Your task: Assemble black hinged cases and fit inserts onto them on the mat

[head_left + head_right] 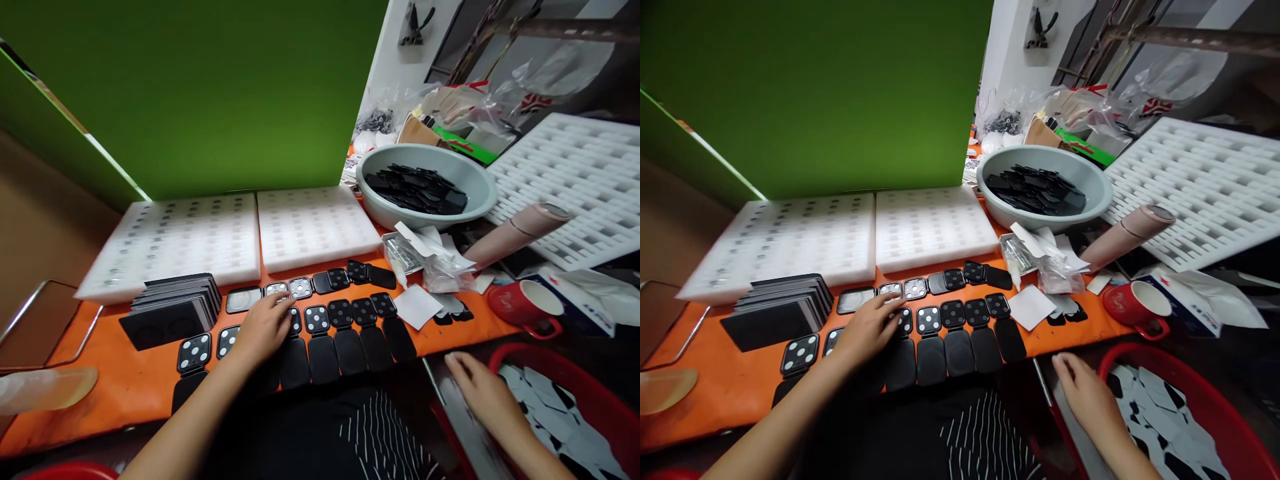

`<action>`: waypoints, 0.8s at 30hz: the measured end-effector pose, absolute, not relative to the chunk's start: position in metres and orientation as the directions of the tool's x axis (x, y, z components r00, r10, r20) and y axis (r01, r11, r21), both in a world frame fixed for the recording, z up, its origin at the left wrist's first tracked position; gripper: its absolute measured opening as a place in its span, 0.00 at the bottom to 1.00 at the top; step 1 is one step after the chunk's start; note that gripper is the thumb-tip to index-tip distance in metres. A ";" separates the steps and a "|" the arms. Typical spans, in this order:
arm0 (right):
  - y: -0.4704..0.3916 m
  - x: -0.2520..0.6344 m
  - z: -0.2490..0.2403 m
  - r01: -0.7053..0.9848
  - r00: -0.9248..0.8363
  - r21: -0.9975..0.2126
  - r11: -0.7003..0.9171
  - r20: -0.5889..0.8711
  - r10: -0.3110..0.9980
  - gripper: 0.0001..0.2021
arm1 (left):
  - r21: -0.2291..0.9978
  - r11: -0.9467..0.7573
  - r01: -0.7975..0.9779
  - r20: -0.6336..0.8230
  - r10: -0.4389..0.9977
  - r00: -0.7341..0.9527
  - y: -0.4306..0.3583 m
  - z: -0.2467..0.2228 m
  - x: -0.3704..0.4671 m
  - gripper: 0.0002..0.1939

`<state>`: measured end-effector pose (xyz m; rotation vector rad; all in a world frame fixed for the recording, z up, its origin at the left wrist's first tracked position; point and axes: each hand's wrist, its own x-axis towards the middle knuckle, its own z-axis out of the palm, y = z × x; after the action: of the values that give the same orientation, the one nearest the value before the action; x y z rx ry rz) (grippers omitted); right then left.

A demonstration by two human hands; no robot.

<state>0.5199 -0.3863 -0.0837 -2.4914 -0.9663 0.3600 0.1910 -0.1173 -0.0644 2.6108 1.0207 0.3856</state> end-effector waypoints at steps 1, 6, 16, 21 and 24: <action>-0.396 0.516 -0.097 0.509 0.738 -0.512 -0.692 -0.154 0.657 0.19 | 0.399 -0.703 0.589 0.139 0.681 0.719 -0.125 -0.064 0.192 0.16; -0.392 0.482 -0.142 0.250 0.745 -0.712 -0.656 -0.292 0.600 0.21 | 0.445 -0.718 0.536 0.151 0.650 0.745 -0.153 -0.063 0.197 0.15; -0.387 0.506 -0.111 0.658 0.463 -0.520 -0.544 -0.290 0.838 0.18 | 0.511 -0.739 0.438 0.197 0.597 0.778 -0.184 -0.069 0.205 0.15; -0.409 0.507 -0.078 0.739 0.194 -0.459 -0.493 -0.556 0.808 0.15 | 0.570 -0.733 0.372 0.227 0.576 0.785 -0.199 -0.072 0.213 0.15; -0.389 0.487 -0.061 0.614 0.312 -0.558 -0.558 -0.478 0.821 0.21 | 0.578 -0.743 0.337 0.219 0.539 0.813 -0.206 -0.074 0.223 0.15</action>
<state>0.4869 -0.3889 -0.0605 -2.3090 -1.3001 1.0907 0.2232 -0.2056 -0.0736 2.4682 0.6470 0.5120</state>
